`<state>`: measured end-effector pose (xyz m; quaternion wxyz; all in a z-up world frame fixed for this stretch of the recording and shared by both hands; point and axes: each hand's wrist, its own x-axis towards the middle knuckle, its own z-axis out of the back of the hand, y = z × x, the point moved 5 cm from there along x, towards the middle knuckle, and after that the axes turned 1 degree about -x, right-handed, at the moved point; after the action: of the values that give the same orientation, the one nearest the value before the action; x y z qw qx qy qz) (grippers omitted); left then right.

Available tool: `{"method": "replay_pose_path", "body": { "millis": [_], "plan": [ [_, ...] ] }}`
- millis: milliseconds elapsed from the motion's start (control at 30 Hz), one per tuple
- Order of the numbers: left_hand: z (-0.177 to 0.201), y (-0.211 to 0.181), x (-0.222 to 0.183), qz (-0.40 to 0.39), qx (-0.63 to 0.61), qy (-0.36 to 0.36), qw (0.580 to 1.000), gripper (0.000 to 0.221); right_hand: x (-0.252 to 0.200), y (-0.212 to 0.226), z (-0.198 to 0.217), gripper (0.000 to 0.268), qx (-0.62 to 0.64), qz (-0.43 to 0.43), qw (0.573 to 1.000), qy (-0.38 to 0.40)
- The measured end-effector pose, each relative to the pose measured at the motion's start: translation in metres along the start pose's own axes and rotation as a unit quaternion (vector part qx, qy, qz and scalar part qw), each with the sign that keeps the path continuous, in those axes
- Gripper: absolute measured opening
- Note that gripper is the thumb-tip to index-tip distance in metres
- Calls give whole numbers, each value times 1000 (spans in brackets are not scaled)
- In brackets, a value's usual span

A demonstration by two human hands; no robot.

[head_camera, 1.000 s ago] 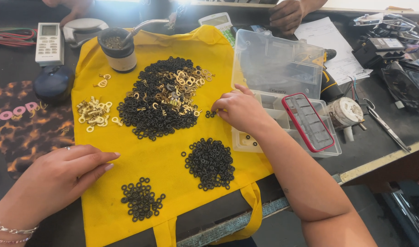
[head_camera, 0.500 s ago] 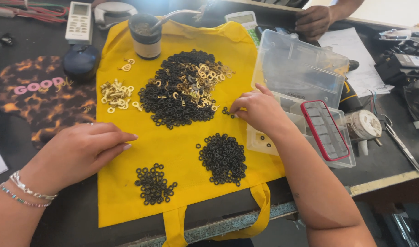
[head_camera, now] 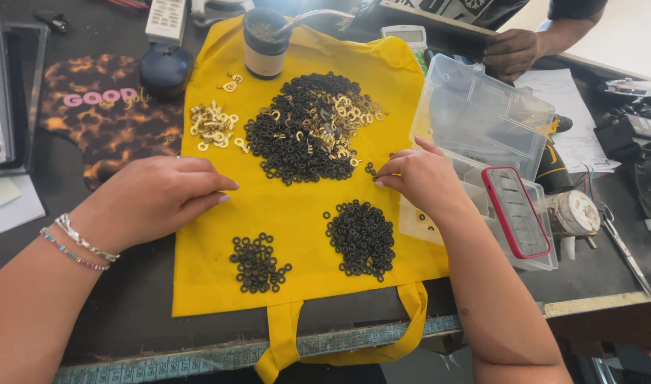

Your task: Sorting small black and gold metal rings on a yellow cloth at a workstation.

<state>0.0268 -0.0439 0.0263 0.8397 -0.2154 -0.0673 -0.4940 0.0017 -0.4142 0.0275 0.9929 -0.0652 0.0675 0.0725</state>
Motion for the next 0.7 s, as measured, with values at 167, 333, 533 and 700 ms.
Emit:
{"method": "replay_pose_path", "body": {
  "millis": [167, 333, 533, 700],
  "plan": [
    [2, -1, 1, -4, -4, -12, 1000, 23, 0, 12, 5, 20, -38, 11, 999, -10],
    [-3, 5, 0, 6, -3, 3, 1000, 23, -1, 15, 10, 22, -15, -5, 1000, 18],
    [-5, 10, -7, 4, 1, -49, 999, 18, -29, 77, 28, 10, 67, 137, 970, -187],
    [-3, 11, -5, 16, -15, -16, 1000, 21, -68, 175, 12, 10, 171, 325, 901, -231]
  ]
}}
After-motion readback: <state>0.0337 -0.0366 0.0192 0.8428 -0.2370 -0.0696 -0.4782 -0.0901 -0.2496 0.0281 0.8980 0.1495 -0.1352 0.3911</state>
